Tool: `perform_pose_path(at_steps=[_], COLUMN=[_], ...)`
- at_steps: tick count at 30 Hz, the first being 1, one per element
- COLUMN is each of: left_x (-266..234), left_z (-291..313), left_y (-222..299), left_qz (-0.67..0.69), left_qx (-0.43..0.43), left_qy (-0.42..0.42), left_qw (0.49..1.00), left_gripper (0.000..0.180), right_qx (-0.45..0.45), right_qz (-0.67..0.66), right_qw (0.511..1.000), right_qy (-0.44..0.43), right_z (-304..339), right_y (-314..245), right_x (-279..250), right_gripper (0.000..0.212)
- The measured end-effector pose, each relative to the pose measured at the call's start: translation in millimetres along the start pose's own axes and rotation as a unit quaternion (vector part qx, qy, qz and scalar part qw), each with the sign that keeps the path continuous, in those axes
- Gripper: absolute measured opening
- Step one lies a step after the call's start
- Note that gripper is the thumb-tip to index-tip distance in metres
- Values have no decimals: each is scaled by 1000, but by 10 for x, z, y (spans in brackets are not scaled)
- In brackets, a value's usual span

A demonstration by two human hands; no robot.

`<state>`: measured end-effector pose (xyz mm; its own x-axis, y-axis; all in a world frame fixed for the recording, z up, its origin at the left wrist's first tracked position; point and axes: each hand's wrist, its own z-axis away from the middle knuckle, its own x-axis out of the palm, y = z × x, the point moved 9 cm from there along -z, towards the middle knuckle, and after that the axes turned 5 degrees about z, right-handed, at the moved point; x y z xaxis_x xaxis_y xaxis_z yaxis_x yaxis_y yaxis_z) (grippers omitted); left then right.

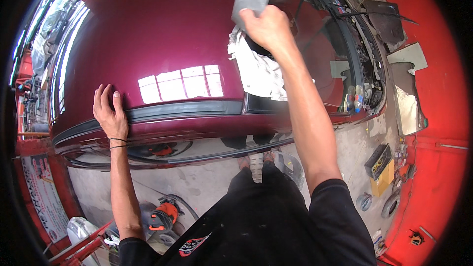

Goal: The person scrapes stickers off the rear window of a maroon car using a metal scraper and wipes the surface with a cloth. The person repeatedly scrapes and wipes the same area, occasionally applying liquid from a bottle to the cloth.

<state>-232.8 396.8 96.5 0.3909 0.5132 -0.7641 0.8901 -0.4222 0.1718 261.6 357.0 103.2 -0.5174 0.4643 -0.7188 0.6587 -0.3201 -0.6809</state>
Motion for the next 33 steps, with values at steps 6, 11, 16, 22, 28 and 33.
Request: perform_pose_path(at_steps=[6,11,16,22,28,33], left_x=[-17,-9,-3,-36,-36,-49], left_z=[-24,-7,-6,0,-5,-5], left_y=[31,10,10,10,13,36], left_qz=[14,15,7,15,5,4], left_qx=[2,-2,-5,-7,-15,-17], left_qy=[7,7,8,13,13,9], left_qw=[1000,1000,1000,1000,1000,1000], left_gripper=[42,42,43,42,42,43], right_qx=[-11,16,-5,-6,-45,-84], right_qz=[75,60,62,89,127,132], right_qw=[997,998,997,994,989,984], right_qy=[14,16,38,61,55,83], right_z=[19,89,68,78,20,324], right_y=[280,351,396,291,219,-20], right_x=[47,89,157,83,189,231], right_gripper=[52,50,54,52,50,34])
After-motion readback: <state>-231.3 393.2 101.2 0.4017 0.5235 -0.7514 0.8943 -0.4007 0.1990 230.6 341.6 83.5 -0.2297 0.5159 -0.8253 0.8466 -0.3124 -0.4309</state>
